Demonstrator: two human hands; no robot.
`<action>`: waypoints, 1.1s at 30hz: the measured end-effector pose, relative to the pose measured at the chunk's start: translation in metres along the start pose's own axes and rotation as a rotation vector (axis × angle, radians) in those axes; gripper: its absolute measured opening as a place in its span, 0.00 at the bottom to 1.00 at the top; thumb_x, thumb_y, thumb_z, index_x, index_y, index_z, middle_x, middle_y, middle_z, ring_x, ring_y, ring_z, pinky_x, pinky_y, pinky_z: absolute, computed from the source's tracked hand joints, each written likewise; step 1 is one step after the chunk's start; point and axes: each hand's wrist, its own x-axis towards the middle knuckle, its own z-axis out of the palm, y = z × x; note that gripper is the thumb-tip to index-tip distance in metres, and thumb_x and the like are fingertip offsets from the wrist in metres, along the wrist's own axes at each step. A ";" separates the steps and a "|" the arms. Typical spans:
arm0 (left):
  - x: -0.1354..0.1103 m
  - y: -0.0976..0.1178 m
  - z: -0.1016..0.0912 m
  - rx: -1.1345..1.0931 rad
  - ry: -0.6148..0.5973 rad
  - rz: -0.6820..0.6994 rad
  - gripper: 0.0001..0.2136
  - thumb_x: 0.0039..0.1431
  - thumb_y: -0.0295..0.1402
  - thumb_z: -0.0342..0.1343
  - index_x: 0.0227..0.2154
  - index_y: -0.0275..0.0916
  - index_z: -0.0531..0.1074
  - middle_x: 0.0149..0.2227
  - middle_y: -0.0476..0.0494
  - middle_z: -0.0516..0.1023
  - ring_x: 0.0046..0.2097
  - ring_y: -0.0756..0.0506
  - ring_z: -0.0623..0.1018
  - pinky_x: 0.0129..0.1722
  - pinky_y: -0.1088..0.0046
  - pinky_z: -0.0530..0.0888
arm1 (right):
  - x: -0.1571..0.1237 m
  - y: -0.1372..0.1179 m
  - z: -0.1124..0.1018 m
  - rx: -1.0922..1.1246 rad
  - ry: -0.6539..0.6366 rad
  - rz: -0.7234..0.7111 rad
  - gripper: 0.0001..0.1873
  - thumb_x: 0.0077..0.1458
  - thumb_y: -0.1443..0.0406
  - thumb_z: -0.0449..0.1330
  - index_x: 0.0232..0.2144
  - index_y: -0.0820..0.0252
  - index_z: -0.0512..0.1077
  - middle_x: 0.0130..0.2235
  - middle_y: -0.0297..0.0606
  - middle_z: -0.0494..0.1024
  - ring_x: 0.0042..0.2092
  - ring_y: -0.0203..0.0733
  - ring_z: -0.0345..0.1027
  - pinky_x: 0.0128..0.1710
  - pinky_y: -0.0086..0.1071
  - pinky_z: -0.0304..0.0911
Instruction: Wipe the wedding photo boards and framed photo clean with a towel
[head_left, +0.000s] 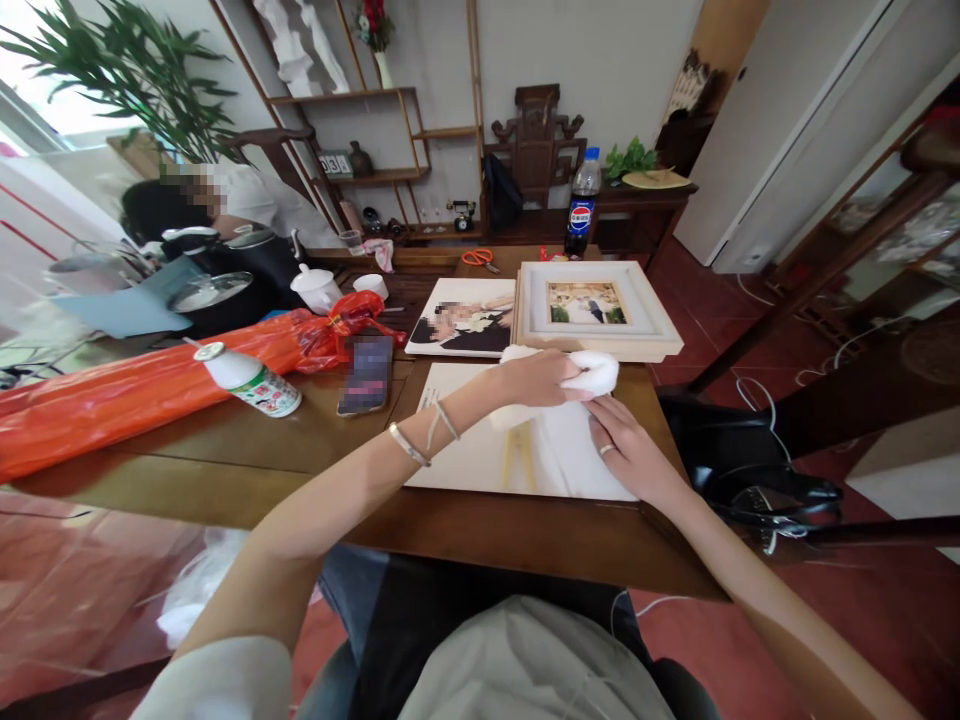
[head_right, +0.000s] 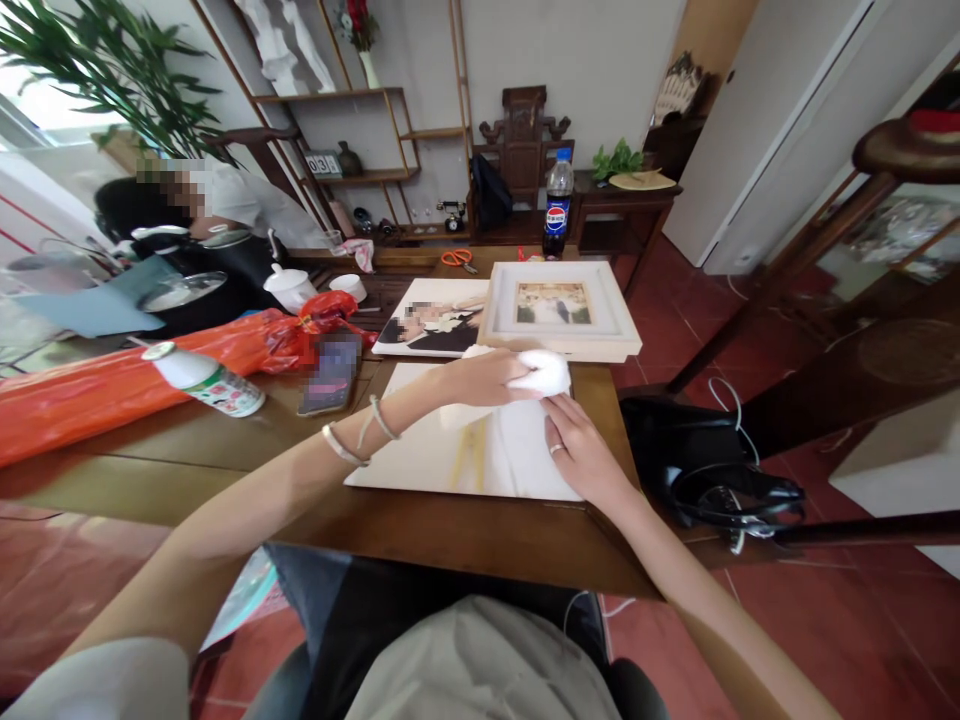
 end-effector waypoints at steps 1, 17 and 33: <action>0.007 0.002 0.000 -0.007 0.008 -0.007 0.18 0.68 0.42 0.44 0.41 0.33 0.73 0.40 0.39 0.78 0.44 0.43 0.76 0.45 0.70 0.69 | 0.000 0.000 0.000 -0.008 0.000 0.001 0.25 0.66 0.62 0.44 0.62 0.59 0.61 0.61 0.48 0.65 0.64 0.54 0.54 0.63 0.56 0.53; -0.083 0.082 0.027 0.446 -0.051 -0.108 0.13 0.63 0.23 0.49 0.41 0.39 0.78 0.53 0.37 0.75 0.54 0.36 0.74 0.44 0.62 0.75 | 0.000 -0.002 -0.001 0.051 0.014 -0.012 0.25 0.66 0.62 0.44 0.64 0.53 0.58 0.65 0.42 0.61 0.66 0.51 0.50 0.65 0.55 0.51; -0.102 0.020 0.042 0.321 0.090 -0.193 0.15 0.58 0.18 0.48 0.42 0.37 0.77 0.67 0.40 0.58 0.67 0.35 0.57 0.62 0.57 0.64 | 0.001 -0.004 -0.003 0.047 0.020 -0.008 0.25 0.66 0.61 0.45 0.64 0.52 0.59 0.65 0.40 0.61 0.66 0.49 0.51 0.65 0.54 0.50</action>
